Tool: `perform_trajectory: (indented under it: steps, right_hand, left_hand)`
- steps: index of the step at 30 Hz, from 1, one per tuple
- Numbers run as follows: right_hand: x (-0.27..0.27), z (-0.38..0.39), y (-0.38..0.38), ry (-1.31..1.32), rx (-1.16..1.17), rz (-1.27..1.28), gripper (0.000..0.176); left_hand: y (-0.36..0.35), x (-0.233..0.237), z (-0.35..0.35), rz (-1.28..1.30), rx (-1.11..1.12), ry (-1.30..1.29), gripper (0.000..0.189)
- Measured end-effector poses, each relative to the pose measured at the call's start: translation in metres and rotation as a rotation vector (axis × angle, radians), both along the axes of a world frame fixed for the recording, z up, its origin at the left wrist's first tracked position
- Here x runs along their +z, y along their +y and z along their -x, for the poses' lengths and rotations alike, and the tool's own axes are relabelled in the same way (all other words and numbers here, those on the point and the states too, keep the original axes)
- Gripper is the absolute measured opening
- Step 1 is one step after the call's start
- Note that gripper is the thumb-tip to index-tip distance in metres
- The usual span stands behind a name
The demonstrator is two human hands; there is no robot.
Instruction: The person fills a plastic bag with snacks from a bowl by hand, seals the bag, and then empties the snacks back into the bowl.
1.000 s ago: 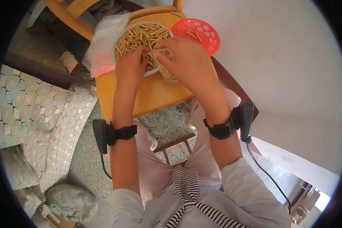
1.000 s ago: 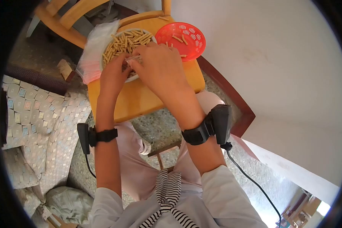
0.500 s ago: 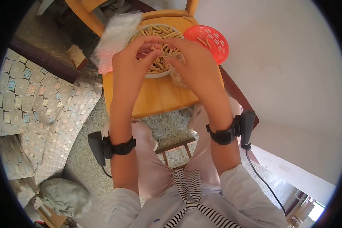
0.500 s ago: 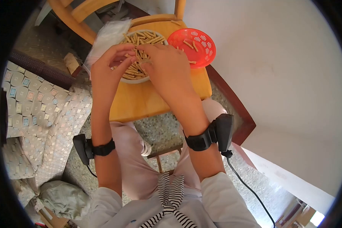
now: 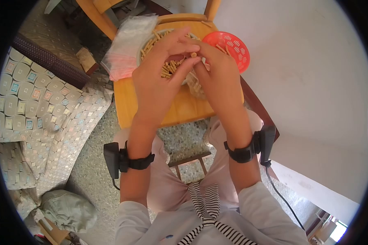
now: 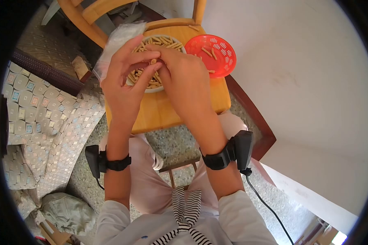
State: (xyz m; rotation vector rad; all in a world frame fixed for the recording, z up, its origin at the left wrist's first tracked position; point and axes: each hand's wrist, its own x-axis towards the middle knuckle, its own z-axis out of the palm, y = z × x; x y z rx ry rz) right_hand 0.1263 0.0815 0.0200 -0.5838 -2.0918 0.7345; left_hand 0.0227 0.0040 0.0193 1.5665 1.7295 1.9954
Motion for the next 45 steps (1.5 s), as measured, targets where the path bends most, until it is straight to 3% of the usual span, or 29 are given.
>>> perform_trajectory:
  steps: [5,8,12,14,15,20,26,30,33,35,39,42,45]
  right_hand:
    - [-0.003,0.003,0.0,0.105,-0.005,0.098,0.035]
    - [0.0,0.002,-0.002,0.096,-0.072,0.089,0.032]
    - [0.004,-0.001,0.003,0.191,-0.117,0.029,0.027]
    - [0.015,-0.005,0.0,0.196,-0.14,0.316,0.024]
    - [0.015,-0.005,0.0,0.197,-0.139,0.316,0.024]
    - [0.01,-0.003,0.002,0.293,-0.032,0.068,0.023]
    - [0.009,-0.001,0.005,0.221,-0.066,-0.269,0.02]
    - [0.012,-0.004,0.006,0.188,-0.064,-0.26,0.018]
    - [0.011,-0.004,0.007,0.168,-0.064,-0.233,0.016]
    - [0.011,-0.003,0.006,0.266,0.002,0.009,0.015]
    - [0.01,-0.003,0.008,0.303,0.057,-0.022,0.014]
    - [0.013,-0.006,0.006,0.321,0.0,0.136,0.016]
    - [0.013,-0.015,0.013,0.138,-0.096,0.251,0.019]
  left_hand:
    - [0.001,0.0,-0.006,-0.03,-0.047,-0.16,0.036]
    - [0.002,-0.006,-0.005,-0.071,-0.003,-0.034,0.03]
    - [0.003,-0.006,-0.007,-0.094,0.023,-0.125,0.022]
    - [0.001,-0.004,-0.008,0.003,0.055,-0.3,0.018]
    - [0.001,-0.004,-0.008,0.003,0.056,-0.299,0.018]
    - [0.006,-0.012,-0.003,0.06,-0.049,-0.43,0.021]
    - [0.007,-0.015,-0.006,0.149,0.013,-0.306,0.024]
    - [0.009,-0.017,-0.007,0.143,0.045,-0.307,0.022]
    - [0.008,-0.016,-0.007,0.153,0.069,-0.303,0.018]
    - [0.008,-0.017,-0.005,0.131,0.05,-0.326,0.015]
    - [0.008,-0.015,-0.006,0.126,0.037,-0.324,0.015]
    - [0.008,-0.014,-0.005,0.151,0.074,-0.302,0.015]
    - [0.007,-0.013,-0.002,0.052,0.083,-0.29,0.015]
